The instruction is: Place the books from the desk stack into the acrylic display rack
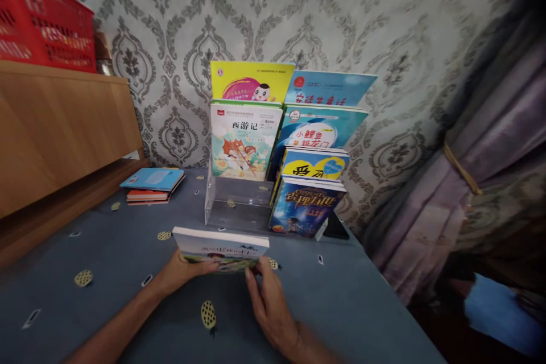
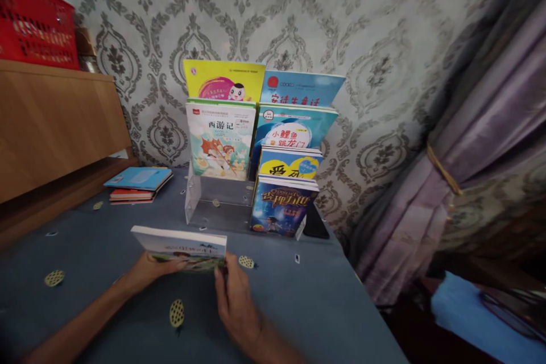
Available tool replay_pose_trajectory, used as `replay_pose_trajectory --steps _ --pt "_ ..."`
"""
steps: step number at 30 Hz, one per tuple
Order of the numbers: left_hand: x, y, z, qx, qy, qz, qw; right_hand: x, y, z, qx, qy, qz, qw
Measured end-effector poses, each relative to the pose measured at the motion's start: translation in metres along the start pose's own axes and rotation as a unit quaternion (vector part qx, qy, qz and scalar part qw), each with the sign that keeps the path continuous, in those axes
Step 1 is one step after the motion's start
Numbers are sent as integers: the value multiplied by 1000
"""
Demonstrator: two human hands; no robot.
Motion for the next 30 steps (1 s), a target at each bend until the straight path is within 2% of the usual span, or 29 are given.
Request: replay_pose_trajectory --steps 5,9,14,17,21,26,30 --pt "-1 -5 -1 -15 5 13 1000 3 -5 -1 -27 -58 51 997" --pt "2 -5 -1 -19 2 28 999 -1 -11 -4 -35 -73 62 995" --pt "12 -2 4 -53 -10 30 998 -2 -13 -4 -41 -68 70 994" --pt "17 -1 3 -46 -7 19 999 -1 -13 -4 -38 -67 74 994" --pt "28 -3 -10 -40 -18 11 999 -2 -14 -4 -43 -74 77 993" --pt "38 -8 -34 -101 -35 -18 994 -7 -20 -3 -51 -91 79 991" --pt "38 -10 -41 -132 -70 -18 989 -12 -25 -3 -55 -106 75 990"
Point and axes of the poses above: each hand's wrist, its own y-axis away from the middle knuckle, its own z-axis out of the palm, x = y × z, the point moved 5 cm from there along -y, towards the middle knuckle, and after that the axes turned 5 degrees about -y, right-handed, at the moved point
